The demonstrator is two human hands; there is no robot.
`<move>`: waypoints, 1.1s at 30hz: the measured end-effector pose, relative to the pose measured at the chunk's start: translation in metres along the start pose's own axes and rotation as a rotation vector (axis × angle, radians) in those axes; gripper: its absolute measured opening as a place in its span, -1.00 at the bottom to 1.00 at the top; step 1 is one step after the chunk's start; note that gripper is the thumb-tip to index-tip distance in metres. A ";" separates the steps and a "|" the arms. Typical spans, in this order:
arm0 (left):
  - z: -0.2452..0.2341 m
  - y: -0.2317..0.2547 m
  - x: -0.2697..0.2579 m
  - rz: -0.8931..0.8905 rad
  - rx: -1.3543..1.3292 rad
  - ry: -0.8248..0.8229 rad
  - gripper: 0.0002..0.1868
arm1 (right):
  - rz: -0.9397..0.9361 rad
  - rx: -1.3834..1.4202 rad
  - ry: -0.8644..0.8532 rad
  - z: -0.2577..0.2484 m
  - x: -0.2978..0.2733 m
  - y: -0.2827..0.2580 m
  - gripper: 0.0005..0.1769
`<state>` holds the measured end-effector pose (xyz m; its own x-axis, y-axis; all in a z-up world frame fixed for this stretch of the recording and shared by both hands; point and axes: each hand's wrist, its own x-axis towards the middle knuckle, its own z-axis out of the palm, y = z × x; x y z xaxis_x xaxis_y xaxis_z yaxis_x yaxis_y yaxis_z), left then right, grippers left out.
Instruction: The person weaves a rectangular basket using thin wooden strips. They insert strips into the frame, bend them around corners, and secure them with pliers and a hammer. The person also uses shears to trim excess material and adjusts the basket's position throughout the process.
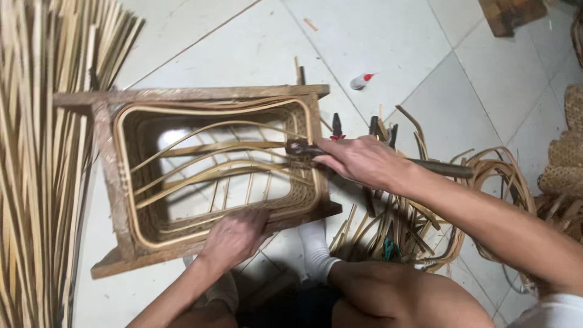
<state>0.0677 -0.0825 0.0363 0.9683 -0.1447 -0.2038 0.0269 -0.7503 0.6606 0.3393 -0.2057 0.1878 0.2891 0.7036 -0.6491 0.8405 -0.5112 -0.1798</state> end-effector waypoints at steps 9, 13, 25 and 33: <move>-0.009 -0.009 0.092 -0.435 -1.393 -0.243 -0.49 | 0.329 0.779 0.239 0.089 -0.071 0.061 -0.66; 0.034 0.019 0.138 -0.596 -1.531 -0.144 -0.62 | 0.351 0.773 0.419 0.155 -0.075 0.064 -0.77; 0.023 0.037 0.147 -0.811 -1.490 -0.054 -0.62 | -0.009 0.677 0.587 0.113 -0.030 0.060 -0.54; 0.034 0.023 0.137 -0.653 -1.542 -0.074 -0.64 | 0.084 0.593 0.375 0.111 -0.023 0.080 -0.55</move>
<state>0.1923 -0.1413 -0.0009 0.6853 -0.1465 -0.7134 0.6383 0.5926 0.4914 0.3491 -0.3176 0.1058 0.5700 0.7185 -0.3985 0.4484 -0.6785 -0.5819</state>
